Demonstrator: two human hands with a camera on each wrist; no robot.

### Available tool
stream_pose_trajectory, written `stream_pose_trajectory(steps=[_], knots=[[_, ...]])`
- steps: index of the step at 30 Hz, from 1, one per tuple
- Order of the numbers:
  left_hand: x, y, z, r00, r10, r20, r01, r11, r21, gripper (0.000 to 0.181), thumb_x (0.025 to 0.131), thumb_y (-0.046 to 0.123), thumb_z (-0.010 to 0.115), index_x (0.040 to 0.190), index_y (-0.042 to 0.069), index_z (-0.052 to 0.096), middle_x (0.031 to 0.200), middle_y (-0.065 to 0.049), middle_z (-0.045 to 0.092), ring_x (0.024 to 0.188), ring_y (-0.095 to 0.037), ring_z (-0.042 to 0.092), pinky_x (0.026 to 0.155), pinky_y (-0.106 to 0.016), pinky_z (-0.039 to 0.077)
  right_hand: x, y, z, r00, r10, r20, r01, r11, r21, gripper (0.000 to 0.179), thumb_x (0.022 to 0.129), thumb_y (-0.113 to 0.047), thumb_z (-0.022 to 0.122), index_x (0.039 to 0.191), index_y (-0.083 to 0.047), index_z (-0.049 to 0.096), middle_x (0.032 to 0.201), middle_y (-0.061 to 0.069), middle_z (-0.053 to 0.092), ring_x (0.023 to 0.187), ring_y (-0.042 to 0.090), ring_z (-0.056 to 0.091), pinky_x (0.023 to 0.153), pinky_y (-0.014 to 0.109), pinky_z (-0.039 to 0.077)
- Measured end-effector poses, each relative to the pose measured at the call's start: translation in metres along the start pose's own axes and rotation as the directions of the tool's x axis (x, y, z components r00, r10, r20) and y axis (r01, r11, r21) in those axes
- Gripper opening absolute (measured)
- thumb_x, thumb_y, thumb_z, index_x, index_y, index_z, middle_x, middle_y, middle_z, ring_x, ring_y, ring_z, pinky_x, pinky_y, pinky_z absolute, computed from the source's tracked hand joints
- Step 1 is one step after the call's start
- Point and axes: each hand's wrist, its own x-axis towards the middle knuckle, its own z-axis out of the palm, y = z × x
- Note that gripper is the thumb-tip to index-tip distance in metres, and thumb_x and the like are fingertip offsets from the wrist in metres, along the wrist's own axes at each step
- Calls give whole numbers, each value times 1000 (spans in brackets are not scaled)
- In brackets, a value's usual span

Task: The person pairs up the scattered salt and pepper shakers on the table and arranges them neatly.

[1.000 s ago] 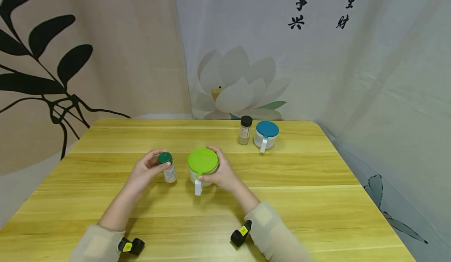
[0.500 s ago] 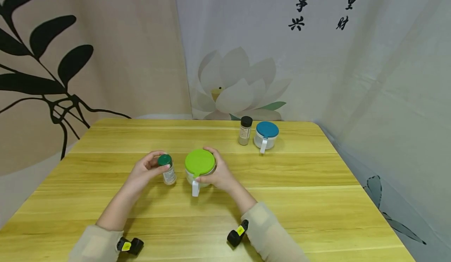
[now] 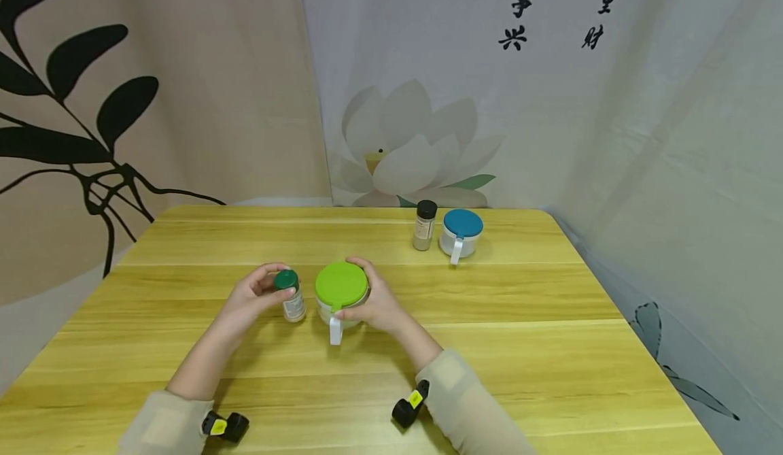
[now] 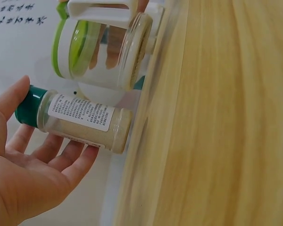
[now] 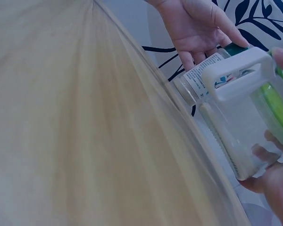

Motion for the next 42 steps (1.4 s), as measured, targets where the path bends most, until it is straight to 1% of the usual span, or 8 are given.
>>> stream_pose_trajectory(steps=[7, 15, 24, 31, 36, 42], knots=[[0, -1, 0, 1000, -8, 10, 8, 1000, 5, 51, 90, 21, 70, 131, 2, 47, 113, -7, 60, 103, -21, 52, 89, -40, 43, 2, 4, 0, 1000, 6, 20, -6, 1000, 22, 92, 70, 5, 78, 146, -4, 28, 136, 17, 47, 118, 23, 50, 105, 39, 31], [0, -2, 0, 1000, -15, 21, 15, 1000, 3, 52, 90, 21, 70, 132, 2, 46, 116, -10, 60, 105, -21, 52, 91, -44, 41, 3, 6, 1, 999, -6, 40, 5, 1000, 13, 92, 70, 5, 78, 146, 0, 27, 135, 19, 48, 118, 23, 51, 105, 38, 31], [0, -2, -2, 1000, -19, 19, 18, 1000, 24, 52, 90, 22, 70, 131, 2, 46, 114, -11, 59, 103, -22, 52, 89, -40, 42, 5, 9, 2, 998, -14, 59, 12, 999, 34, 92, 70, 6, 77, 146, 0, 26, 134, 19, 49, 117, 20, 51, 105, 38, 31], [0, -4, -3, 999, -25, 22, 24, 999, 27, 52, 89, 21, 70, 131, 3, 46, 111, -12, 58, 101, -24, 52, 90, -47, 42, 6, 10, 2, 998, -17, 66, 14, 999, 45, 92, 69, 7, 77, 146, 0, 26, 133, 19, 49, 116, 19, 52, 105, 37, 32], [0, -4, -3, 1000, -23, 22, 22, 999, 28, 52, 89, 21, 70, 131, 3, 47, 112, -13, 58, 101, -24, 52, 90, -47, 42, 7, 11, 2, 997, -21, 75, 16, 998, 62, 92, 69, 7, 76, 146, -1, 27, 133, 20, 48, 116, 18, 52, 104, 37, 33], [-1, -5, -3, 1000, -21, 21, 20, 999, 36, 51, 90, 22, 70, 131, 3, 46, 114, -13, 58, 102, -23, 52, 90, -46, 42, 9, 12, 2, 996, -18, 84, 12, 997, 71, 92, 70, 8, 75, 146, 2, 24, 134, 20, 48, 116, 19, 52, 105, 36, 32]])
